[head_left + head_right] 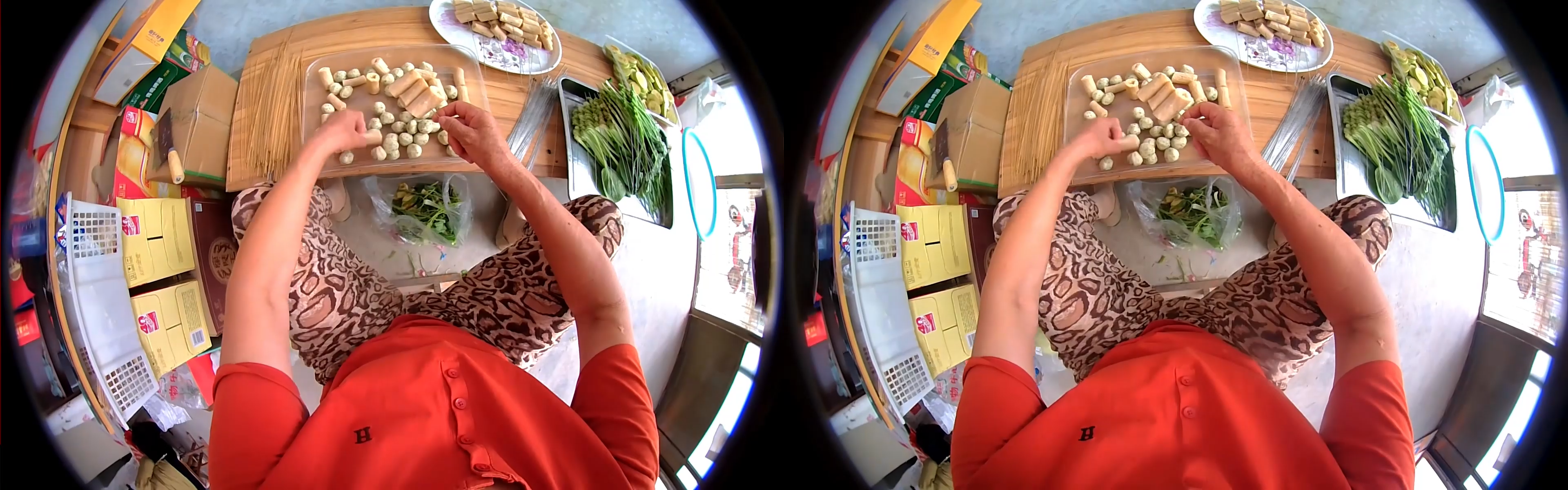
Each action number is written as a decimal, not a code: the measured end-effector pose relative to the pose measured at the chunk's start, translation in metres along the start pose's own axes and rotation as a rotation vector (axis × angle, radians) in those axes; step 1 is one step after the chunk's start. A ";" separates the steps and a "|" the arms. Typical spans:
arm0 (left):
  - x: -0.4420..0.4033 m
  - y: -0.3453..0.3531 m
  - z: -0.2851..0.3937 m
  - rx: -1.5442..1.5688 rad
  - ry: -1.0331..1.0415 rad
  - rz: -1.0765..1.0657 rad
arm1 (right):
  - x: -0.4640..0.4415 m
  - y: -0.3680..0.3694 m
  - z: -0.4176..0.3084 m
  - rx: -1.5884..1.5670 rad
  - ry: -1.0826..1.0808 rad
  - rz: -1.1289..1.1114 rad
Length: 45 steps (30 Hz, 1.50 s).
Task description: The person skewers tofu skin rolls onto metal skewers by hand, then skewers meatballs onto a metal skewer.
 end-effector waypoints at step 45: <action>-0.010 -0.038 0.006 1.507 -0.014 -0.256 | 0.004 0.017 -0.011 0.143 -0.054 -0.099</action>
Point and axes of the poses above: each hand's wrist, its own x-axis away from the middle knuckle, its own y-axis out of the palm, z = x × y, the point moved 8 cm from there along -x, towards the middle knuckle, and after that the axes turned 13 degrees about -y, right-handed, at the moved point
